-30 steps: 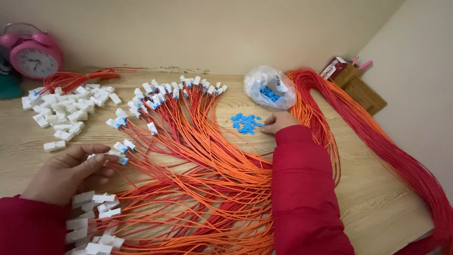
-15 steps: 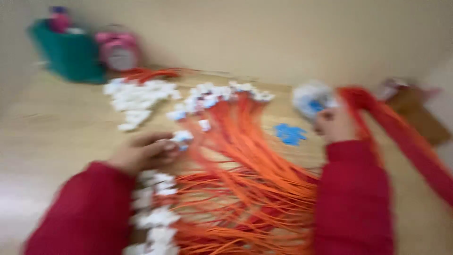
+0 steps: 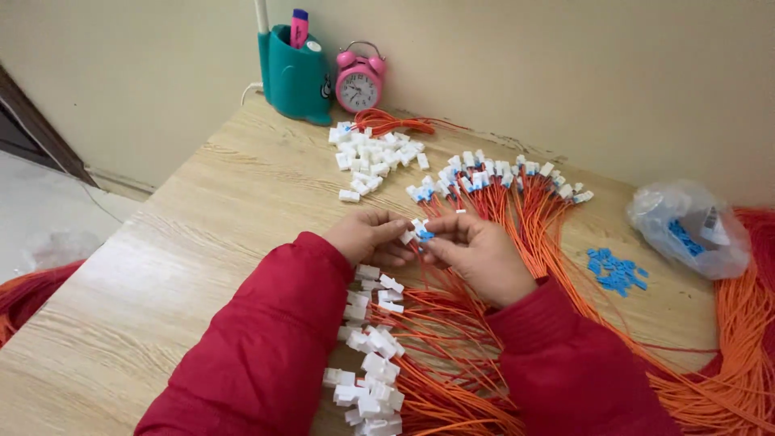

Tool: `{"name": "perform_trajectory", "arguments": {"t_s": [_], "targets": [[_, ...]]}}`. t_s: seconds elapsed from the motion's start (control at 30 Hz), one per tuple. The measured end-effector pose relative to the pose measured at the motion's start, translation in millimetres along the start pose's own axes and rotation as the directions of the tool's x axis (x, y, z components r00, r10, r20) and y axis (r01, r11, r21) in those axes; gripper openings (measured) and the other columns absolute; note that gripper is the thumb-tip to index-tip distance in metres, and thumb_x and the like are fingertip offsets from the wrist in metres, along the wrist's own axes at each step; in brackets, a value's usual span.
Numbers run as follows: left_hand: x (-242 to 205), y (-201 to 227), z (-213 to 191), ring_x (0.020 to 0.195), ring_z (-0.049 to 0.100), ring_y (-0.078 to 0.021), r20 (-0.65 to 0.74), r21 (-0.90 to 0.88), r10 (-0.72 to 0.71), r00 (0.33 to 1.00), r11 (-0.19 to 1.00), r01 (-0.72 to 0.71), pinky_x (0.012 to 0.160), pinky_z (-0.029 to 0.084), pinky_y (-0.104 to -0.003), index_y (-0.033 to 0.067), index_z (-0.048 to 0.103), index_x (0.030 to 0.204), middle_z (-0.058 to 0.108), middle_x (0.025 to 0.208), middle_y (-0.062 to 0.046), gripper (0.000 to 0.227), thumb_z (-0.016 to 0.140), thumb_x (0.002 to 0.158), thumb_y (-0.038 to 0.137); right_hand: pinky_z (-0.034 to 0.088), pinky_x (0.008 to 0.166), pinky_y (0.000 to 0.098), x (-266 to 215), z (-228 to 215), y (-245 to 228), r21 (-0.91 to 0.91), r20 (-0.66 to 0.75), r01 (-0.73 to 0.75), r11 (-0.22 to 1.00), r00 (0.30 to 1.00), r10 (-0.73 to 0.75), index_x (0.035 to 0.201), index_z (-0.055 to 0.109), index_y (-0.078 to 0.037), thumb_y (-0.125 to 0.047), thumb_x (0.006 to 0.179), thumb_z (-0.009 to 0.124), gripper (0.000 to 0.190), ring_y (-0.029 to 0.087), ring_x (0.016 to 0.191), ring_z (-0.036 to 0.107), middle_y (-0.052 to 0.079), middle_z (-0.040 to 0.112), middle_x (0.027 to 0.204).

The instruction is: Attaching small blue plastic clips to white electrical connectors on a bundle of orange wires

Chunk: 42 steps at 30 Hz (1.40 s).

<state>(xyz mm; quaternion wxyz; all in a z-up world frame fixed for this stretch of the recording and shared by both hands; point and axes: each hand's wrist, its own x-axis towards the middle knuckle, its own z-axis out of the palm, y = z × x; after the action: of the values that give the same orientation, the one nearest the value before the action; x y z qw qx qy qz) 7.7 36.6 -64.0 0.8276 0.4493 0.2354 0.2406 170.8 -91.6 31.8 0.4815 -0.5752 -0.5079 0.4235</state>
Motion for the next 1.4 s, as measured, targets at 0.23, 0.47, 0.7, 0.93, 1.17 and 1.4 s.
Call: {"name": "perform_trajectory", "arguments": {"t_s": [0.23, 0.47, 0.7, 0.93, 1.17, 1.4], "targets": [[-7, 6, 6, 0.078, 0.073, -0.0332, -0.007, -0.036, -0.001, 1.0, 0.999, 0.001, 0.064, 0.065, -0.039, 0.001, 0.059, 0.109, 0.07, 0.093, -0.027, 0.028, 0.064, 0.094, 0.023, 0.059, 0.063, 0.0253, -6, 12, -2, -0.219, -0.075, -0.006, 0.976, 0.997, -0.01, 0.106, 0.07, -0.004, -0.004, 0.08, 0.075, 0.027, 0.013, 0.071, 0.071, 0.011, 0.075, 0.083], [-3, 0, 3, 0.088, 0.072, -0.0294, 0.027, -0.031, 0.072, 0.997, 0.997, -0.072, 0.074, 0.065, -0.036, 0.0026, 0.057, 0.117, 0.067, 0.107, -0.02, 0.023, 0.057, 0.095, 0.008, 0.057, 0.066, 0.0261, 0, 8, 7, -0.22, -0.159, 0.015, 0.975, 0.986, -0.051, 0.101, 0.073, -0.004, -0.004, 0.077, 0.078, 0.025, 0.012, 0.072, 0.067, 0.009, 0.073, 0.08], [-8, 2, 4, 0.09, 0.072, -0.0303, 0.021, -0.058, 0.076, 0.997, 0.995, -0.075, 0.077, 0.064, -0.038, 0.0021, 0.062, 0.112, 0.068, 0.106, -0.017, 0.022, 0.062, 0.093, 0.011, 0.056, 0.064, 0.026, 0, 12, 16, -0.156, -0.171, -0.032, 0.987, 0.985, 0.005, 0.1, 0.074, -0.004, -0.007, 0.077, 0.079, 0.024, 0.011, 0.071, 0.064, 0.009, 0.073, 0.079], [-8, 3, 3, 0.084, 0.073, -0.0259, 0.023, -0.002, 0.135, 0.991, 0.991, -0.135, 0.069, 0.065, -0.031, 0.0049, 0.062, 0.12, 0.07, 0.099, -0.015, 0.027, 0.06, 0.095, 0.015, 0.056, 0.061, 0.0242, 5, 12, 28, -0.101, -0.15, -0.034, 0.994, 0.988, 0.018, 0.103, 0.072, 0.0, -0.007, 0.078, 0.079, 0.026, 0.013, 0.067, 0.064, 0.011, 0.071, 0.08], [-10, 4, 6, 0.089, 0.072, -0.0254, 0.022, -0.013, 0.173, 0.985, 0.985, -0.173, 0.075, 0.065, -0.034, 0.005, 0.06, 0.123, 0.068, 0.112, -0.012, 0.031, 0.057, 0.093, 0.001, 0.058, 0.059, 0.0222, -5, 14, 15, 0.035, -0.128, -0.094, 0.995, 0.987, 0.098, 0.109, 0.063, 0.003, -0.002, 0.08, 0.074, 0.031, 0.016, 0.068, 0.07, 0.012, 0.069, 0.082], [1, -6, -2, 0.091, 0.072, -0.028, 0.034, -0.062, 0.18, 0.983, 0.982, -0.178, 0.08, 0.064, -0.038, 0.0039, 0.06, 0.121, 0.067, 0.115, -0.011, 0.035, 0.056, 0.088, -0.008, 0.06, 0.06, 0.0257, 5, 9, 32, 0.03, -0.15, -0.073, 0.997, 0.986, 0.077, 0.105, 0.065, 0.002, -0.001, 0.077, 0.077, 0.031, 0.017, 0.068, 0.07, 0.014, 0.069, 0.082]]}}
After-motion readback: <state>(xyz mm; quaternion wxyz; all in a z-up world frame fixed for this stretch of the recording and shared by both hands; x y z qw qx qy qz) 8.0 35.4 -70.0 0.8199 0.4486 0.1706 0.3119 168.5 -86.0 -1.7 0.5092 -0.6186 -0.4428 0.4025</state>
